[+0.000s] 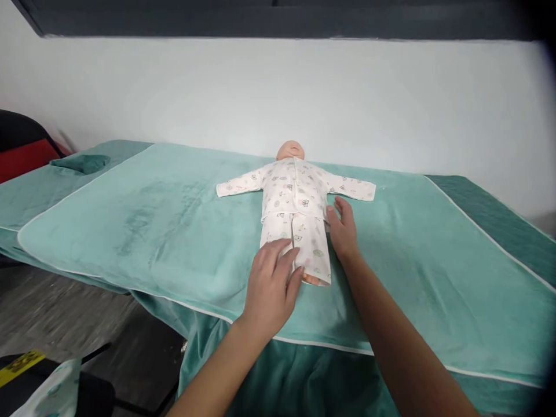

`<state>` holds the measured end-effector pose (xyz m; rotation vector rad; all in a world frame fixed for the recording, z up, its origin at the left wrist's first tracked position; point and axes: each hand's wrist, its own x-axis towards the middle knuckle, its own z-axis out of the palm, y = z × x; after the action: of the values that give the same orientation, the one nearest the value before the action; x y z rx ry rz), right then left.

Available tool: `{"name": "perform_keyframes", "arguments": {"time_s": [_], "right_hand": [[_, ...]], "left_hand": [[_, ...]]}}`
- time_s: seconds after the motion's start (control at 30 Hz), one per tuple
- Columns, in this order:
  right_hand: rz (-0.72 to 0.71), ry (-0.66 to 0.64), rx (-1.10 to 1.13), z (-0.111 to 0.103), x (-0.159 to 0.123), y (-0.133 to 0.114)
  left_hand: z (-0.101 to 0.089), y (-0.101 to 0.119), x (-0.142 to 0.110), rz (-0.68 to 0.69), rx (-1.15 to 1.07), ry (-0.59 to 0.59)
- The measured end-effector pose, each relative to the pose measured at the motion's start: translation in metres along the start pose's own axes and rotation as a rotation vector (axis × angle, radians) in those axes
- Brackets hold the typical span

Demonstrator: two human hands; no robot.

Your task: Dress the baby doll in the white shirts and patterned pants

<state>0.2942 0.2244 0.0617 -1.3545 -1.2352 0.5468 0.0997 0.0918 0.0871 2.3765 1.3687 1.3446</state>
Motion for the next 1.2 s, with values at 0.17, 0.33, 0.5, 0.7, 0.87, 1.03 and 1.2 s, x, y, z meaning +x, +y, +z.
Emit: {"name": "perform_keyframes", "arguments": {"time_s": [0.17, 0.33, 0.5, 0.7, 0.87, 1.03, 1.2], "right_hand": [[-0.153, -0.371, -0.113, 0.003, -0.017, -0.013], [0.026, -0.194, -0.066, -0.005, -0.021, -0.011], [0.171, -0.012, -0.201, 0.011, 0.04, 0.006], [0.127, -0.096, -0.318, 0.029, 0.069, 0.005], [0.165, -0.119, -0.155, 0.03, 0.057, 0.002], [0.137, -0.115, -0.015, 0.032, 0.057, 0.007], [0.103, -0.199, 0.073, 0.033, 0.056, 0.011]], "left_hand": [[0.005, 0.006, 0.013, 0.056, -0.079, -0.147], [0.001, -0.026, 0.028, -0.203, -0.329, 0.077], [0.019, -0.094, 0.089, -0.702, -0.508, 0.136], [0.036, -0.118, 0.137, -0.85, -0.992, 0.006], [0.041, -0.118, 0.143, -0.772, -1.105, -0.033], [0.046, -0.129, 0.148, -0.757, -1.168, -0.01], [0.047, -0.138, 0.149, -0.785, -1.214, 0.015]]}}
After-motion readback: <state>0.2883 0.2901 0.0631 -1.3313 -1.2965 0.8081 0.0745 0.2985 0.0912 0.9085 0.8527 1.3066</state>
